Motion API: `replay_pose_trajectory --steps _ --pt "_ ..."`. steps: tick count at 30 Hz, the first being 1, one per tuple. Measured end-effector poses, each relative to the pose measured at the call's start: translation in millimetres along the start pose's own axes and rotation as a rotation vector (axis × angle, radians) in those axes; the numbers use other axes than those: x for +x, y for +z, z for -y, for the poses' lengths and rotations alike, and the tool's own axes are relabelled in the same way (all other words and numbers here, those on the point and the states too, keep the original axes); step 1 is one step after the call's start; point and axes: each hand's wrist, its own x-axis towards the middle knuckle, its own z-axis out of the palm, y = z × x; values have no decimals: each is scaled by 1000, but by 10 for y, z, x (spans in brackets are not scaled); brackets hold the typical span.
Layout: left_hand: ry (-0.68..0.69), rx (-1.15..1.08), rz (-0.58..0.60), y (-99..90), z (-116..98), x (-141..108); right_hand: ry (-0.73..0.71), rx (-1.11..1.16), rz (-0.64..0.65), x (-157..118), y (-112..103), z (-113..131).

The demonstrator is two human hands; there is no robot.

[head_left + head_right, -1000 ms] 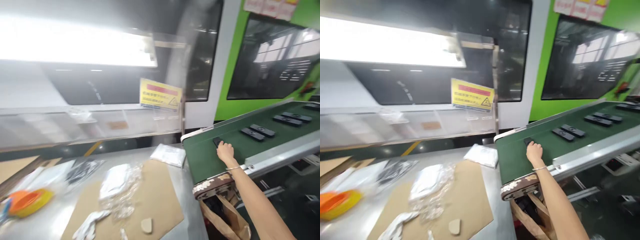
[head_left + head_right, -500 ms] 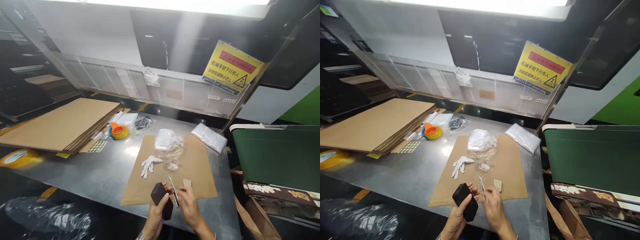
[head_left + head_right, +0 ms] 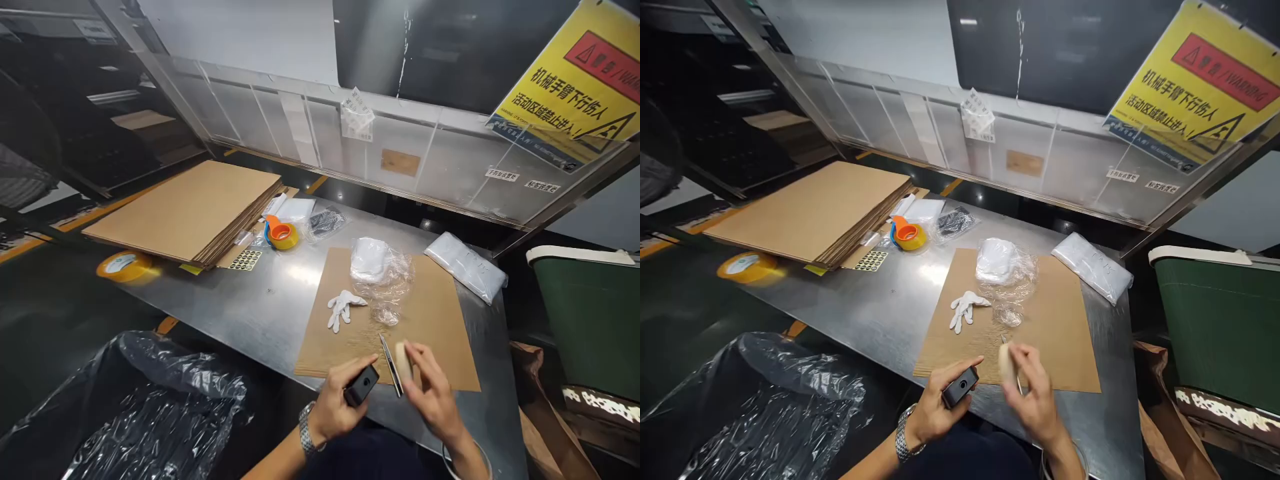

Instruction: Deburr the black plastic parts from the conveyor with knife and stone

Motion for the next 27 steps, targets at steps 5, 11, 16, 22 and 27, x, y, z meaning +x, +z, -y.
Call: replay_pose_trajectory --steps 5,11,16,22,27 --pt "132 150 211 -104 -95 117 -419 -18 273 262 -125 816" --pt "106 259 301 -99 -171 150 -307 -64 222 197 -160 784" --pt "9 34 395 45 -230 166 -285 -6 207 125 -331 762" --pt "-310 -811 299 340 -147 107 -147 229 -87 -17 -201 563" --pt "-502 -1162 61 442 -161 243 -245 176 -145 -282 96 536"
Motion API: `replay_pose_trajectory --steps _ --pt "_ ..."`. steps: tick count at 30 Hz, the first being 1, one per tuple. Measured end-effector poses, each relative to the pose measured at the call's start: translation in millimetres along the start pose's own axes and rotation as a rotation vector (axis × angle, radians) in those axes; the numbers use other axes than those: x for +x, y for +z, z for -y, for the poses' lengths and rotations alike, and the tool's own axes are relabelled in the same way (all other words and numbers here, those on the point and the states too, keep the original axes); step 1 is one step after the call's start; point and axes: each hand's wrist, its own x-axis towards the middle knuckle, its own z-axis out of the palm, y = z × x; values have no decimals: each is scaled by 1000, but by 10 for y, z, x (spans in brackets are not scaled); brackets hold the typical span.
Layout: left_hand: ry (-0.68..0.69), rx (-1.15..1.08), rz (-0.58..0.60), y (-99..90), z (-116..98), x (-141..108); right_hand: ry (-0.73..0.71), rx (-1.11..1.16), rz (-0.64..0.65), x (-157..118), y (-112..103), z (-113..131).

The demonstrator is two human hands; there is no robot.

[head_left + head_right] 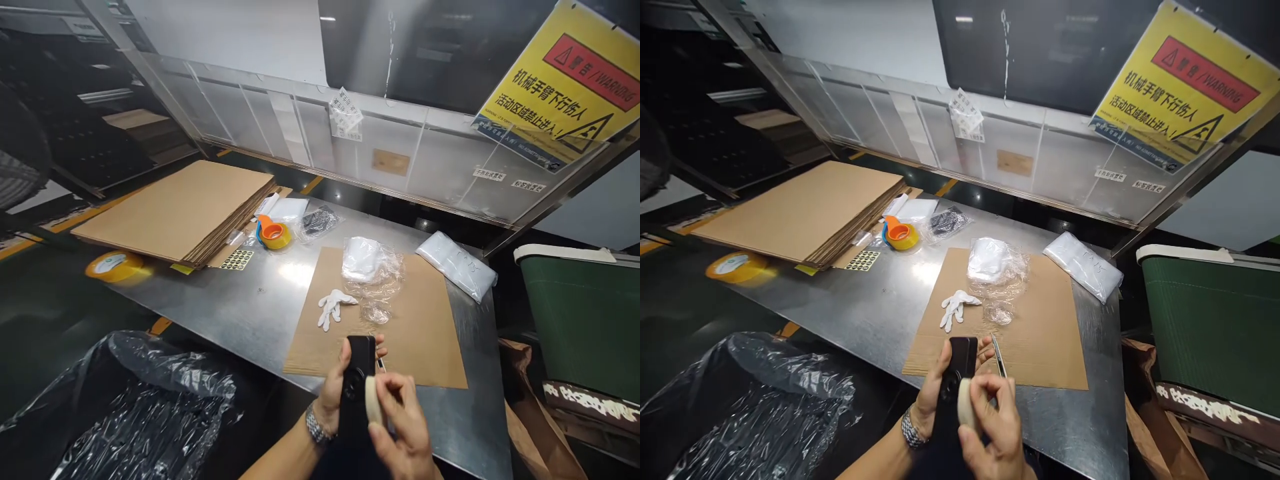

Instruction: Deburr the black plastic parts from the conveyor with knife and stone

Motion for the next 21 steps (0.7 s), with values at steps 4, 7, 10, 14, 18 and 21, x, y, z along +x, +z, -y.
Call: replay_pose_trajectory --steps 4,7,10,14,18,21 --pt "-46 -93 11 57 -11 32 -84 -35 28 -164 -13 -54" --pt "-93 -82 -31 94 113 -11 42 -76 88 -64 -165 -171" --pt "-26 51 -210 152 216 -77 107 -146 107 123 -330 -253" --pt "24 200 -289 242 186 -154 -15 -244 243 237 -431 -164" --pt "148 276 -286 254 174 -169 -160 -306 378 288 -465 -59" --pt "-21 326 -265 215 240 -156 -155 -328 423 375 -539 -115"
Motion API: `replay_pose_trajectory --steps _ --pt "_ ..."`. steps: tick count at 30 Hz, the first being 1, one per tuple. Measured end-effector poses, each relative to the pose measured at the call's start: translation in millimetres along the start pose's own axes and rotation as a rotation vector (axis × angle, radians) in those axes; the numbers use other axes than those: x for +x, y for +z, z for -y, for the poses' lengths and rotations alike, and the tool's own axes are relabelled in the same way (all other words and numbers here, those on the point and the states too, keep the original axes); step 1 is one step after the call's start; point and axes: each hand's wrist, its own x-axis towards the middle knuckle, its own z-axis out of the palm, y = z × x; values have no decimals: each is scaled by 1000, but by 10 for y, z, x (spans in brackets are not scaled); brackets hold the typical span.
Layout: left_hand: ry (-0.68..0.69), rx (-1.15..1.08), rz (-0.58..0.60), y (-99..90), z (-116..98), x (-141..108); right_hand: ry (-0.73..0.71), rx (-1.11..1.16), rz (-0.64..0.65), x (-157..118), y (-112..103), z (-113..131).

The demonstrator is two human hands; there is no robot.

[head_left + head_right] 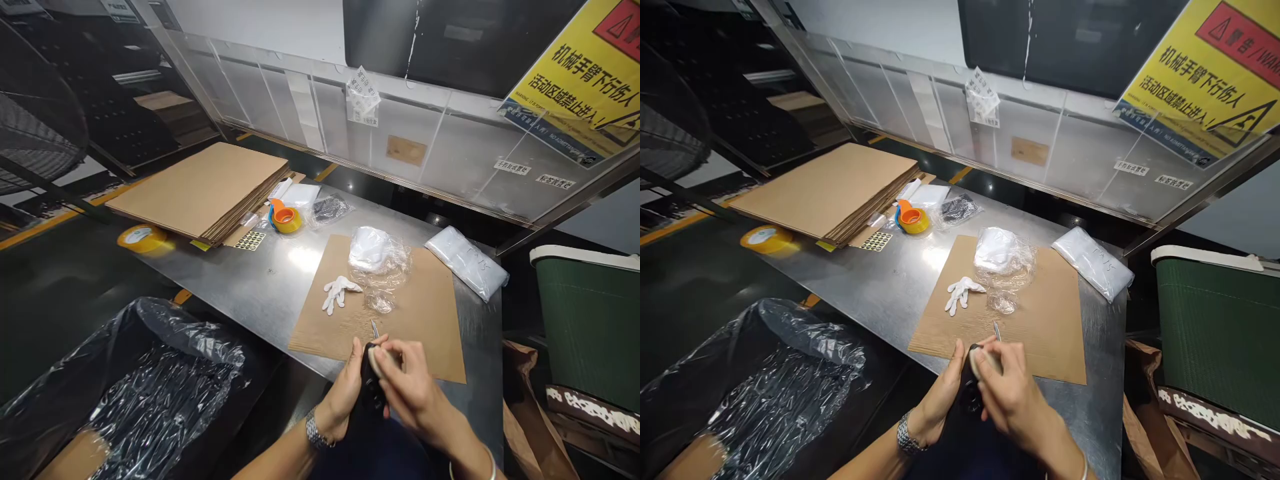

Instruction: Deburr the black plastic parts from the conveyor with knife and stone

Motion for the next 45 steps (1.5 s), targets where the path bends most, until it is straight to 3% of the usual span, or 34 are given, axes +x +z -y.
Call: replay_pose_trajectory --steps 3,7,11,14,17,22,26,31,35,39,42,45 --pt "-141 -48 88 8 33 24 57 -2 -11 21 -52 -81" --pt "-57 -258 117 32 -17 70 16 -3 24 61 -34 13" --pt "-52 -347 136 -6 1 137 60 -176 76 170 8 136" --pt "-79 -359 111 -65 39 184 117 -327 159 215 84 211" --pt "-130 -419 106 -107 28 224 61 -368 196 157 210 325" --pt "-229 -497 20 -103 0 289 -26 -273 90 -64 330 432" --pt "-319 -562 84 -104 45 314 -17 -59 48 -240 292 318" --pt "-350 -630 182 -156 61 315 94 76 18 -393 225 202" --pt "-387 -726 112 -165 83 351 24 74 28 -343 225 295" --pt "-370 -761 93 -171 107 356 -42 -99 -142 -437 352 303" --pt "-357 -774 99 -187 61 312 -43 -199 -222 -696 501 97" --pt "-242 -694 124 -171 -29 222 143 -208 -276 -923 652 -296"
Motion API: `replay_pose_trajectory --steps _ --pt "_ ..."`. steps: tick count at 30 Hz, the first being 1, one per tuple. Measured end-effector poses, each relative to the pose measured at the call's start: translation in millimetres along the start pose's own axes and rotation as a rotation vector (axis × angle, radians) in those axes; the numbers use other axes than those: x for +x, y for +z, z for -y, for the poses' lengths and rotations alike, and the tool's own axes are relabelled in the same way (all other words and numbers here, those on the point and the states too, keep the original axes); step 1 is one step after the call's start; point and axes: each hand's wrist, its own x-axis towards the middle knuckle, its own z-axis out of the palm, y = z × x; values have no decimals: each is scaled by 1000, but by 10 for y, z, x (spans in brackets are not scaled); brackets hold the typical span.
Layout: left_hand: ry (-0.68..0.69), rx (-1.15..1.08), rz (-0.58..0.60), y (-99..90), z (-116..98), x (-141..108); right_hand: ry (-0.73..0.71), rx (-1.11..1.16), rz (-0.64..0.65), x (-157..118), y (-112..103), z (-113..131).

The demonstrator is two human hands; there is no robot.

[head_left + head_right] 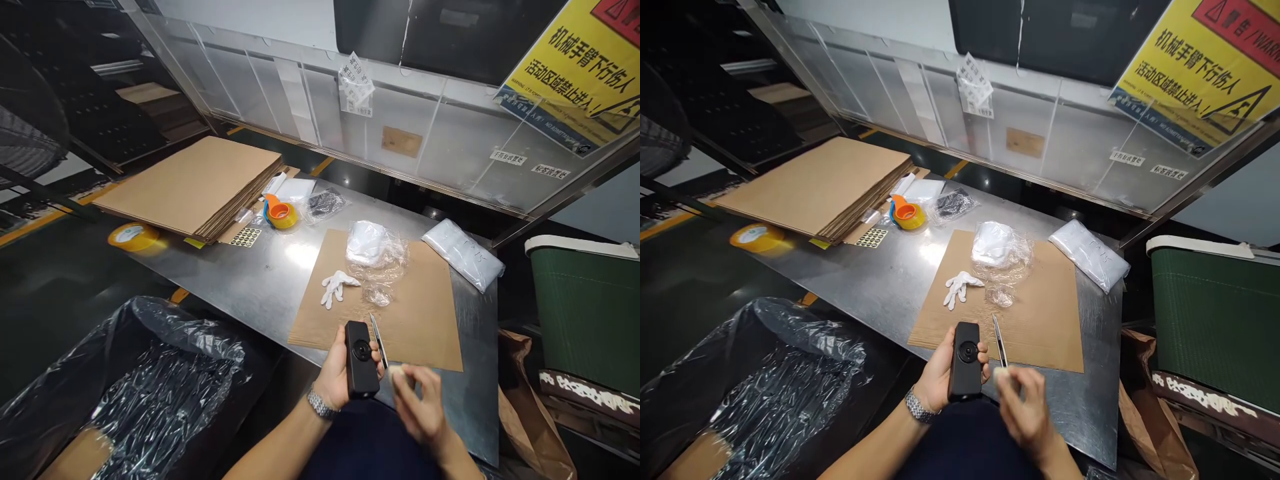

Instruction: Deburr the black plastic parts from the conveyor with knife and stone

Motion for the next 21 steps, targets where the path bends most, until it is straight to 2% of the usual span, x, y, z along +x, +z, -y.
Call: replay_pose_trajectory --steps 2,5,7,9,12,15,17,18,21 --pt "115 166 26 62 21 -72 134 -18 -36 -43 154 -302" --pt "300 431 1 122 129 -149 251 -29 -88 16 409 -711" --pt "341 571 -13 127 214 -175 321 -15 -108 91 546 -896" --pt "338 701 -30 110 271 -190 384 18 -114 175 616 -973" --pt "438 889 -72 72 285 -213 461 105 -103 314 552 -850" --pt "512 997 -105 40 256 -239 481 254 -41 466 309 -494" --pt "510 1012 -109 28 243 -257 462 452 22 572 102 -221" --pt "509 1014 -104 27 240 -267 450 620 42 625 4 -100" --pt "508 1029 -91 37 244 -304 421 933 79 775 -220 126"
